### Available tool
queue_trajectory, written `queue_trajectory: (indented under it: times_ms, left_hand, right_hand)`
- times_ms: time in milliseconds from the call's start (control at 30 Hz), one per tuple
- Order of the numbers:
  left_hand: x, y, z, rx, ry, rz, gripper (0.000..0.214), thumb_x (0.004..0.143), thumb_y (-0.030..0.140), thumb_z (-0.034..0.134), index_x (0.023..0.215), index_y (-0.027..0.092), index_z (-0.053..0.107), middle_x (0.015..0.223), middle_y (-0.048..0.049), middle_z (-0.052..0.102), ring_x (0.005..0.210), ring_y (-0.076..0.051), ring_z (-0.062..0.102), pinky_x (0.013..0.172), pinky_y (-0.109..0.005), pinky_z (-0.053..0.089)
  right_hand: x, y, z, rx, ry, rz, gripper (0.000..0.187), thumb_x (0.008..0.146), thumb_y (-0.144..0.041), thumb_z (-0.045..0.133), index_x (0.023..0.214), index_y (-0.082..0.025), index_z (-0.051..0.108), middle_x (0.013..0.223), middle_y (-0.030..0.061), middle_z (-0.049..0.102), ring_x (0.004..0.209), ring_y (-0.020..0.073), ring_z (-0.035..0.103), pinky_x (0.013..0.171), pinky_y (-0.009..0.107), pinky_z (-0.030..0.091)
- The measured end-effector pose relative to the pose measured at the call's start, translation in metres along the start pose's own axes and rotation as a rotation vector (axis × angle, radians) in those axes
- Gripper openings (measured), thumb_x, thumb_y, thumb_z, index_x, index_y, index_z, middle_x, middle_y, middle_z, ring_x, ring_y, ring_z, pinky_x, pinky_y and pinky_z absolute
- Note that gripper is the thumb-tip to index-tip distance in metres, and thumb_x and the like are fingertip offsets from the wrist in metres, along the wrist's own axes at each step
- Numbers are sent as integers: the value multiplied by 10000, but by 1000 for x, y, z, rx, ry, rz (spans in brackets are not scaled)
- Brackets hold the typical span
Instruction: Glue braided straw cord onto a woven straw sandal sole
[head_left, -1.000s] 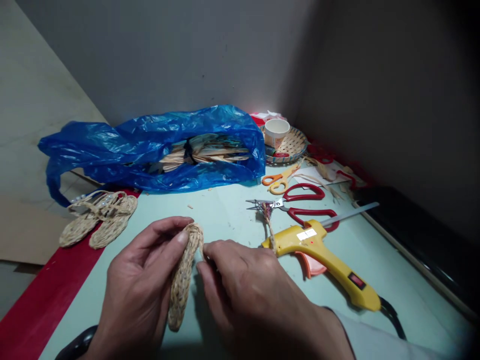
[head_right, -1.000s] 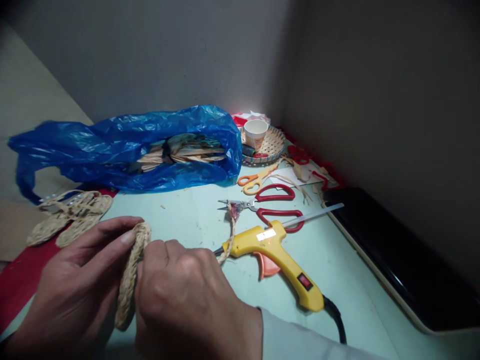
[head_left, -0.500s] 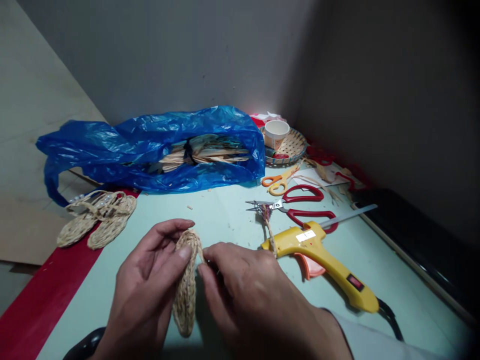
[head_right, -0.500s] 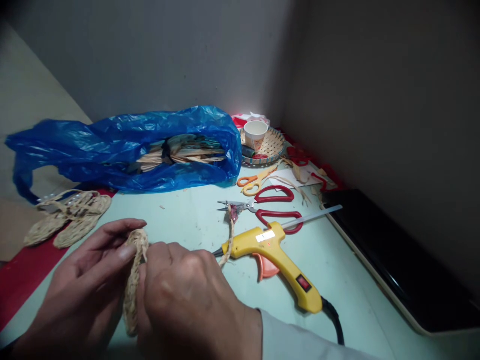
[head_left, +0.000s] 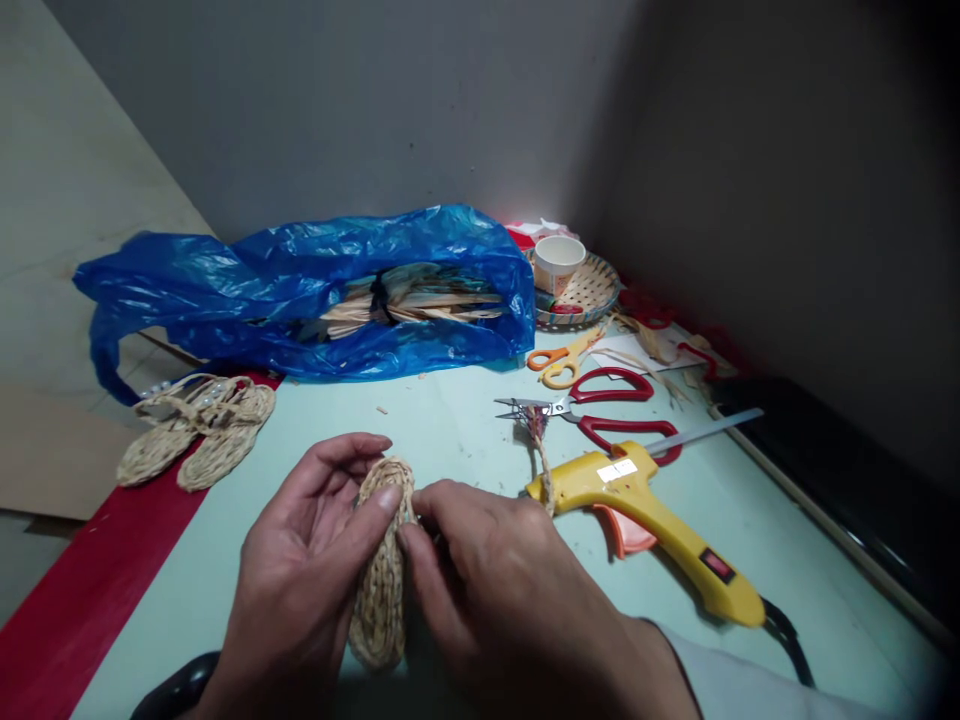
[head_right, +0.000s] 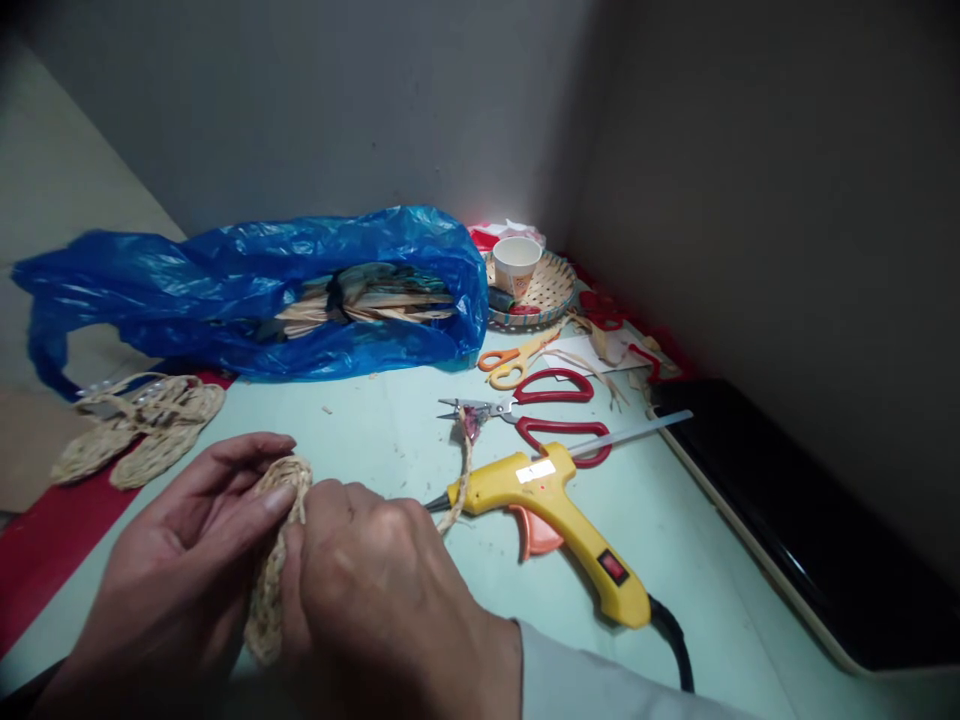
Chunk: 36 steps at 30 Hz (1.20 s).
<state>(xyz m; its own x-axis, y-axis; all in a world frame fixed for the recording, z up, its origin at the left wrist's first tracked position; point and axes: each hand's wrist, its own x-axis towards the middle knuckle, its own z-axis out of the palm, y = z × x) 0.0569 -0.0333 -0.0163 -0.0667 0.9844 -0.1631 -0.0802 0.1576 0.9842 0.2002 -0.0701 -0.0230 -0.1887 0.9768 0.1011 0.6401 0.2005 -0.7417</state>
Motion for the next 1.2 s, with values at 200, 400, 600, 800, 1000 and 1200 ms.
queue_trajectory:
  times_ms: [200,400,600,800,1000,1200]
  left_hand:
    - [11,-8,-10,-4,-93,5,439,693,413,964,1063,276,772,840,8,671,760,-136,612,613,-146,531]
    - [10,-9,-11,-7,-114,28,407,721,400,955,1061,284,763,897,12,666,822,-133,610,667,-129,539]
    - [7,-6,-8,-43,-133,43,381,780,403,916,1090,292,726,922,14,668,894,-155,626,733,-165,544]
    - [3,4,-8,-111,-220,39,308,850,426,839,1106,288,740,987,-9,699,971,-180,619,824,-207,527]
    - [12,14,-12,-96,-286,0,298,847,500,798,1049,282,780,977,-22,741,909,-192,643,771,-218,536]
    - [24,11,-17,194,-336,226,192,829,414,838,1015,366,830,1035,-7,795,889,-207,728,758,-229,568]
  right_hand:
    - [0,-6,-7,-9,-83,37,131,1006,-246,465,974,-231,591,930,66,743,852,257,735,743,366,508]
    - [-1,-8,-7,-8,-55,43,96,992,-278,501,978,-233,584,958,82,744,868,270,720,729,371,505]
    - [-4,0,0,47,-32,27,122,1017,-313,504,1070,-234,581,1000,93,743,842,254,710,704,352,504]
    - [-2,-1,-13,46,2,41,136,1043,-334,467,1061,-269,585,956,61,731,825,237,693,684,340,483]
    - [-2,-13,-37,18,-48,119,131,1043,-319,518,1067,-279,640,991,12,745,976,230,674,795,355,457]
    - [-2,-17,-45,-11,-61,49,170,1050,-288,485,991,-234,636,924,23,748,855,206,685,747,336,453]
